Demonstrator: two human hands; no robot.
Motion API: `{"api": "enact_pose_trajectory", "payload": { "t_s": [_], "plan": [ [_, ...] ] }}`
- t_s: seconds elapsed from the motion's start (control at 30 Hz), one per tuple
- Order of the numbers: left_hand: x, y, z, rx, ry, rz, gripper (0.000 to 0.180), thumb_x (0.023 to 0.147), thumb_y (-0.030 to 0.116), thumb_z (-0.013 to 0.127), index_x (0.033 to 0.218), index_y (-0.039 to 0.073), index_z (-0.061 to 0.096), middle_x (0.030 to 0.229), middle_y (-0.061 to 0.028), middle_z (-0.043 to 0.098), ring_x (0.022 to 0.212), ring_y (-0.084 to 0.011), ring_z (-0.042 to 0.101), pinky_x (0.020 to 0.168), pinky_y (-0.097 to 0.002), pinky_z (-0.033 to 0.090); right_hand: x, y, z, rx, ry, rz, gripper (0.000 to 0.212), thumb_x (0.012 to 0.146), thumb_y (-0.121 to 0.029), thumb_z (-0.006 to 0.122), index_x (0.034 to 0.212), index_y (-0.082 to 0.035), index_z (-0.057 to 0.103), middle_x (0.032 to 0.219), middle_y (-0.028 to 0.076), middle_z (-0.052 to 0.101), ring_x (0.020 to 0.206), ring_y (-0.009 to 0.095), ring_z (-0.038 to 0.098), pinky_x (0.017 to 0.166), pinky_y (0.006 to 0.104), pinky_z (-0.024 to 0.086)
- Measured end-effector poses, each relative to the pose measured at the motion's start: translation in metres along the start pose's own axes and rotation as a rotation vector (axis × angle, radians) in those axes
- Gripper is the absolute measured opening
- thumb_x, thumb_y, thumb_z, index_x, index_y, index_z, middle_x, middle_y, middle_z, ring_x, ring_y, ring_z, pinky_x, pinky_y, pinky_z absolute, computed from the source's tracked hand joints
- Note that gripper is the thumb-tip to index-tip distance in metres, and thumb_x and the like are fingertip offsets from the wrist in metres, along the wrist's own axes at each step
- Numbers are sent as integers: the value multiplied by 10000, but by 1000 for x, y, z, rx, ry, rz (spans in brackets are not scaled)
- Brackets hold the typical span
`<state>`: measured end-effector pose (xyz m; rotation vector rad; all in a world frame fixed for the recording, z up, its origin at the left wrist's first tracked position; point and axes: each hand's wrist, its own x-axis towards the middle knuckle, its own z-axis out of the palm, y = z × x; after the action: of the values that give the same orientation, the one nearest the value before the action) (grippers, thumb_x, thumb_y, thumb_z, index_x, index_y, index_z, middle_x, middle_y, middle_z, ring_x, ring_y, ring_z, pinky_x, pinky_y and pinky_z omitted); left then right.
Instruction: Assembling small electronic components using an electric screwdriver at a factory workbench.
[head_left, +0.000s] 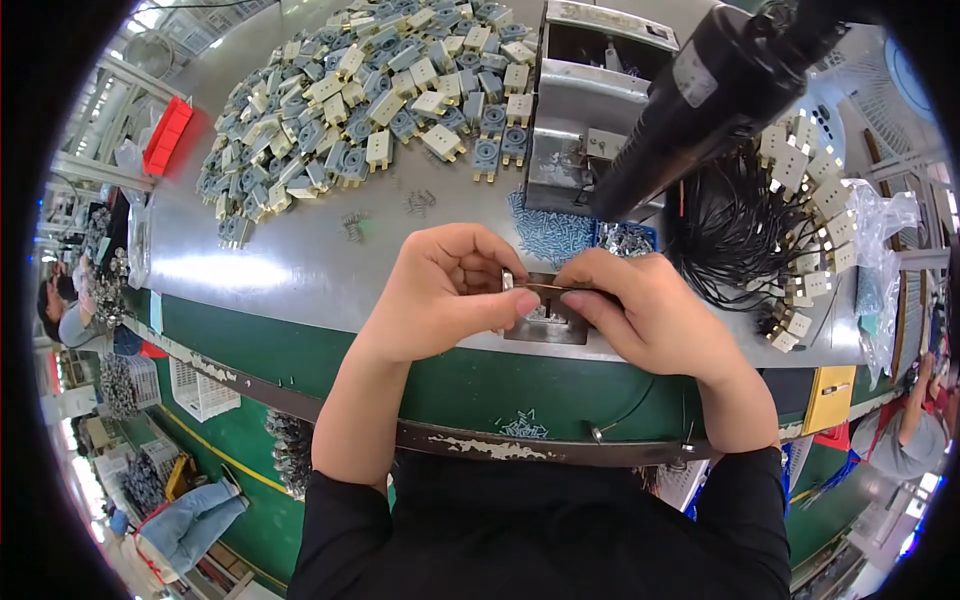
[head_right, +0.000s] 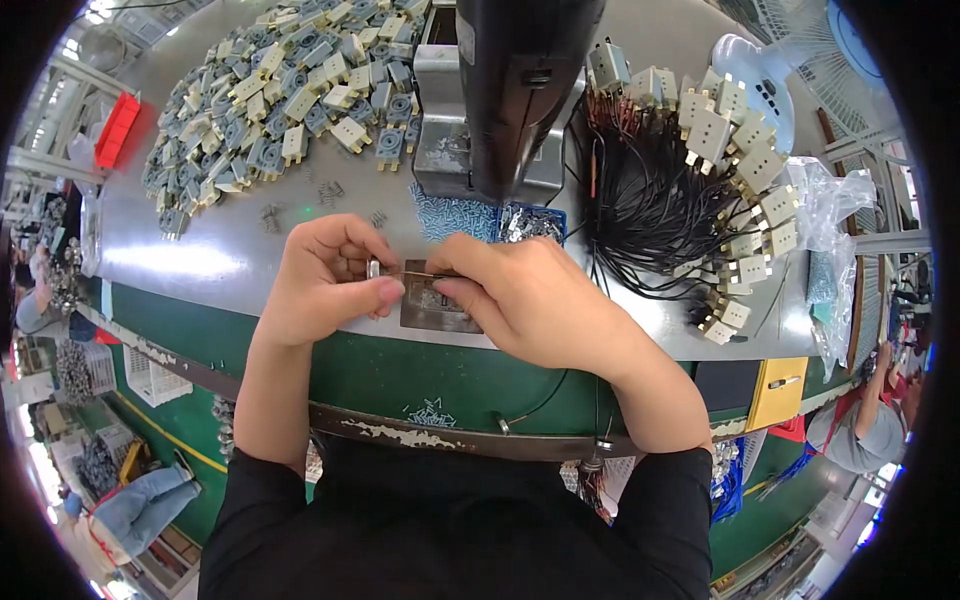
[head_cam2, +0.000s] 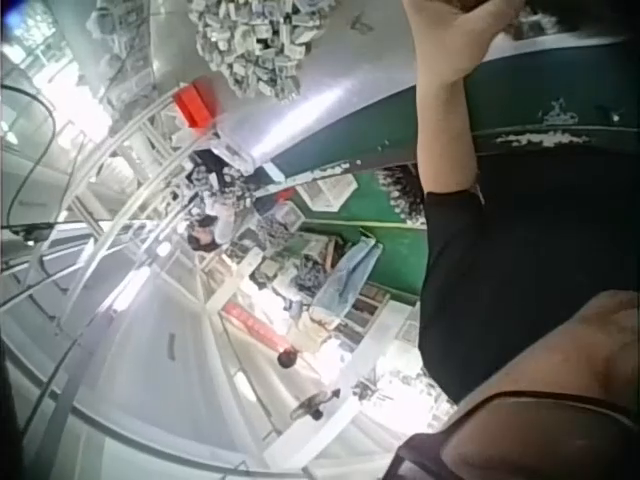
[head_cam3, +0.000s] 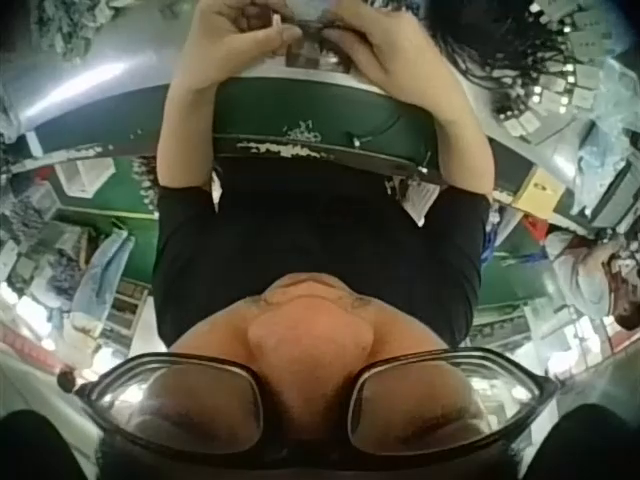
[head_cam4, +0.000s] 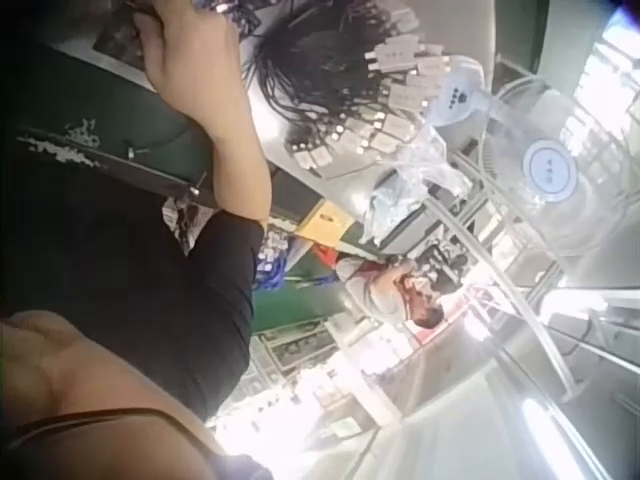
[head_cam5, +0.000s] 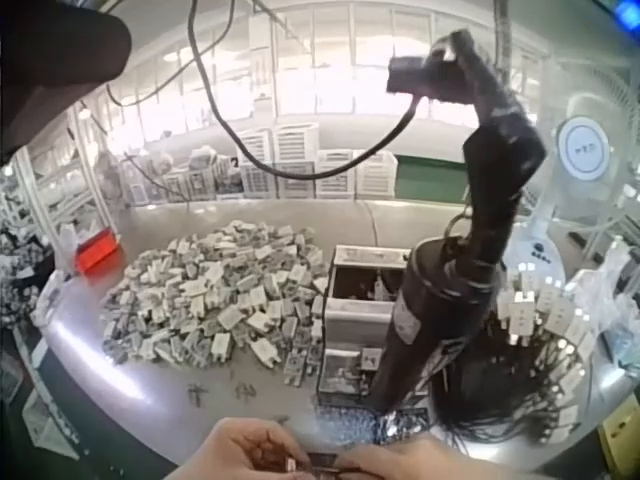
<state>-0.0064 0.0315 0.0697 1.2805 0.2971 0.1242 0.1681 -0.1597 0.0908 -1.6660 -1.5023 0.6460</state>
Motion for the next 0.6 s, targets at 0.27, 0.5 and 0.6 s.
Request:
{"api": "enact_pose_trajectory", "payload": {
  "t_s": [0.27,0.5,0.6],
  "plan": [
    [4,-22,-3,219,-45,349,293,881,-61,793,1153,-68,684,1001,-161,752,909,-202,751,789,-334,623,-2,-4,-5,-161,107,-203,139,880,-15,760,1016,-13,734,806,116,708,661,274,693,588,357,533],
    [0,-25,27,-108,-130,104,336,1036,100,671,1256,-153,647,1076,-234,757,956,-306,786,820,-388,662,-1,6,-11,-89,180,-320,131,832,4,769,960,-7,742,782,97,701,637,256,666,565,346,505],
    [0,-22,30,-191,-189,57,400,1049,173,667,1254,-169,633,1069,-244,754,955,-332,789,806,-403,671,-1,9,-14,97,134,-248,92,853,-33,757,943,-18,746,801,90,722,650,223,671,579,314,496]
  ]
}}
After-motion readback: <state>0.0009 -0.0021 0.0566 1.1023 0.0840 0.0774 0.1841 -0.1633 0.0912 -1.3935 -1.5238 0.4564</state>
